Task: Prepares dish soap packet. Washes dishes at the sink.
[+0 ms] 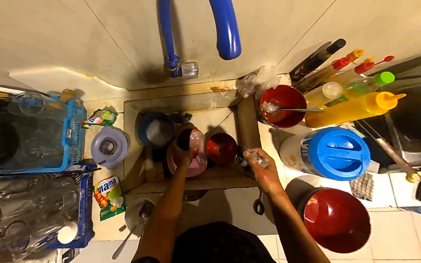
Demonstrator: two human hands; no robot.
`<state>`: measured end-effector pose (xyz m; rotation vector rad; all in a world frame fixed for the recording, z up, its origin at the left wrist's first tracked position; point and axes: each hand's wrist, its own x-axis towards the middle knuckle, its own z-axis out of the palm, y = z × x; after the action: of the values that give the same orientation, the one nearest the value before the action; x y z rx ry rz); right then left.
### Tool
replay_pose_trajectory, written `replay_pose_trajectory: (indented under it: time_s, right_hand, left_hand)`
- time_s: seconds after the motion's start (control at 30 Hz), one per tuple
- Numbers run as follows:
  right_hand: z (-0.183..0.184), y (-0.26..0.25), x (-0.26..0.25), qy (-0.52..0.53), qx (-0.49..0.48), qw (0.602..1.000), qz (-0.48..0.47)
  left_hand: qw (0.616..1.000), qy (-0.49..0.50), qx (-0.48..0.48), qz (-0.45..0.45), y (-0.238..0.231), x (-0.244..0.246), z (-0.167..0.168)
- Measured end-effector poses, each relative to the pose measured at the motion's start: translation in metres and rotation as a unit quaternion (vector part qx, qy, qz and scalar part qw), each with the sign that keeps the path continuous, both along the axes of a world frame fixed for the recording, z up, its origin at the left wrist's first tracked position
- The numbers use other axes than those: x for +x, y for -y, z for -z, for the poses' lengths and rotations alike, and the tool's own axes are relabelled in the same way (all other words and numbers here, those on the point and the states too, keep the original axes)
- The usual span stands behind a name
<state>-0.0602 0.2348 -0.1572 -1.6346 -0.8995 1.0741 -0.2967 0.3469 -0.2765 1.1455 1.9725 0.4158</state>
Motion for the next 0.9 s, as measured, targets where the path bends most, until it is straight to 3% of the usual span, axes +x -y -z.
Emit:
replay_pose_trajectory:
  time_s: [0.13, 0.23, 0.33, 0.4, 0.5, 0.67, 0.77, 0.9]
  right_hand:
    - [0.001, -0.010, -0.008, -0.020, -0.037, 0.999, -0.011]
    - [0.006, -0.020, -0.016, -0.071, -0.092, 0.993, -0.002]
    - [0.010, -0.034, -0.024, -0.093, -0.117, 0.989, 0.008]
    - [0.012, -0.047, -0.030, -0.084, -0.114, 0.990, -0.004]
    - [0.015, -0.079, -0.045, -0.040, -0.093, 0.994, -0.043]
    - [0.046, -0.161, -0.101, 0.048, -0.026, 0.980, -0.192]
    - [0.061, -0.229, -0.159, 0.178, -0.093, 0.917, -0.344]
    - [0.120, -0.261, -0.246, 0.368, -0.125, 0.770, -0.506]
  left_hand:
    - [0.977, -0.096, 0.122, 0.144, -0.005, 0.009, -0.015]
    - [0.959, -0.124, 0.169, 0.190, -0.007, 0.010, -0.025]
    - [0.972, -0.079, 0.184, 0.127, -0.003, 0.002, -0.040]
    - [0.993, 0.025, 0.112, 0.030, 0.001, -0.008, -0.053]
    - [0.985, 0.137, 0.046, -0.099, 0.014, -0.022, -0.074]
    - [0.989, 0.066, 0.080, -0.106, 0.056, -0.061, -0.114]
    - [0.987, 0.005, 0.120, -0.105, 0.075, -0.086, -0.138]
    - [0.979, 0.007, 0.140, -0.150, 0.081, -0.111, -0.155]
